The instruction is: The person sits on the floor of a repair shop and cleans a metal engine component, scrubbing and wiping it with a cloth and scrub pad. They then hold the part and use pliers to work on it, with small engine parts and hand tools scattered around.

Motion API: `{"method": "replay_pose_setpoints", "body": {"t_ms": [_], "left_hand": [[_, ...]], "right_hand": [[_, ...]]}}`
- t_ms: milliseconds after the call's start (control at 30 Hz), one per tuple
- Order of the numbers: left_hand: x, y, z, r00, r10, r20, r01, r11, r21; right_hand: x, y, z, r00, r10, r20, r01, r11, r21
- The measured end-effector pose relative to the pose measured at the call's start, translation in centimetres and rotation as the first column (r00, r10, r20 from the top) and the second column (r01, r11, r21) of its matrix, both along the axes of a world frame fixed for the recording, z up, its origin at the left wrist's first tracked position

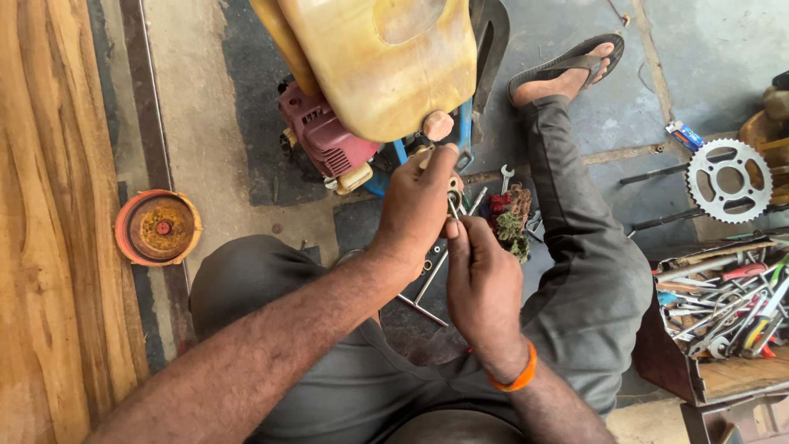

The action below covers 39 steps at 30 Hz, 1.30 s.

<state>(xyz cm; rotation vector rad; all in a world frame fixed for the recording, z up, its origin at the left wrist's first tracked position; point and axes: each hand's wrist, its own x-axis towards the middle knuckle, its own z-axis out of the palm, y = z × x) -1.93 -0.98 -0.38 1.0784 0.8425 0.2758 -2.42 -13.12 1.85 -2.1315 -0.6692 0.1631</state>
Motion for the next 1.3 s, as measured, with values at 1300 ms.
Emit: {"method": "replay_pose_setpoints", "body": {"t_ms": [1300], "left_hand": [[0.0,1.6,3.6,0.999,-0.033,0.011,0.034,0.992,-0.125]], "right_hand": [[3.4,-2.3,-3.6,0.852,0.409,-0.327,-0.168,0.805,0.569]]}}
